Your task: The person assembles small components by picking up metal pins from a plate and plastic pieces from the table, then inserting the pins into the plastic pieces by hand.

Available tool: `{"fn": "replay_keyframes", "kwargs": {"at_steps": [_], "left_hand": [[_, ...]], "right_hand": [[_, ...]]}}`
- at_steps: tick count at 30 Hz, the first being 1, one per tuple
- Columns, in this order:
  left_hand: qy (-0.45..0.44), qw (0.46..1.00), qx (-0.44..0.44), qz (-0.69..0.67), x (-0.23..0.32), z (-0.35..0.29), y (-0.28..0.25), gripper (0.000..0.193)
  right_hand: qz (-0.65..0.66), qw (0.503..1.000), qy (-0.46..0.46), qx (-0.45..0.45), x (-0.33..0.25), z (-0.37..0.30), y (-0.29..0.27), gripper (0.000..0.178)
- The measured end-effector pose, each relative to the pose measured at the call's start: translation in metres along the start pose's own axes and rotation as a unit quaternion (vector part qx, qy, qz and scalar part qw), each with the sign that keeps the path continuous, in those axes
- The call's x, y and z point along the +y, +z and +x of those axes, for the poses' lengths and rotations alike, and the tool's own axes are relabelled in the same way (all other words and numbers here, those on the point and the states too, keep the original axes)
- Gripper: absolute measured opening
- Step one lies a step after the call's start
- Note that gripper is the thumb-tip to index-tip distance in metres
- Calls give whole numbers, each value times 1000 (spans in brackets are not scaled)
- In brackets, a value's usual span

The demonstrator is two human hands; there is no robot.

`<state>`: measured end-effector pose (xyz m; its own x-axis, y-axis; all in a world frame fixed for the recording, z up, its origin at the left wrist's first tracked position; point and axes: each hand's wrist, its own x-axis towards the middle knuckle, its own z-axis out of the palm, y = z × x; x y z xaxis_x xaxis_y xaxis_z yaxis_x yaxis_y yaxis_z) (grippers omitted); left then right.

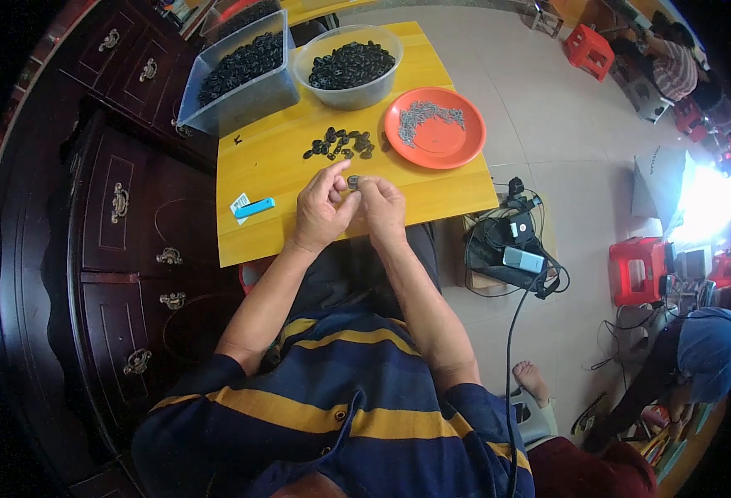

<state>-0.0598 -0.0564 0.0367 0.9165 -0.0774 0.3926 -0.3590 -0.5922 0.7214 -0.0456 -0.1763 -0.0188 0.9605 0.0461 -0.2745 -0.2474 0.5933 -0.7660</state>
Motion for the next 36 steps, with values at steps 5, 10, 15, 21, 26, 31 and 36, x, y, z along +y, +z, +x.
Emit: {"fn": "replay_keyframes", "kwargs": {"at_steps": [5, 10, 15, 21, 26, 31, 36], "left_hand": [[-61, 984, 43, -163, -26, -1, 17, 45], [-141, 940, 31, -311, -30, 0, 26, 42], [-148, 930, 37, -335, -30, -2, 29, 42], [-158, 920, 28, -358, -26, -3, 27, 37], [-156, 923, 37, -351, -29, -5, 29, 35], [-110, 952, 1, -285, -33, -4, 18, 42], [-20, 998, -29, -45, -9, 1, -3, 50]], "right_hand": [[-17, 999, -24, 17, 3, -4, 6, 15], [-14, 999, -39, 17, 5, -4, 7, 16], [4, 999, -32, 14, 4, -4, 6, 17], [5, 999, -31, 31, -1, -5, 11, 17], [0, 999, -39, 18, 5, -3, 9, 17], [-19, 999, -11, 24, -1, -3, 7, 16], [-6, 1000, 5, 12, -5, -2, 6, 11]]}}
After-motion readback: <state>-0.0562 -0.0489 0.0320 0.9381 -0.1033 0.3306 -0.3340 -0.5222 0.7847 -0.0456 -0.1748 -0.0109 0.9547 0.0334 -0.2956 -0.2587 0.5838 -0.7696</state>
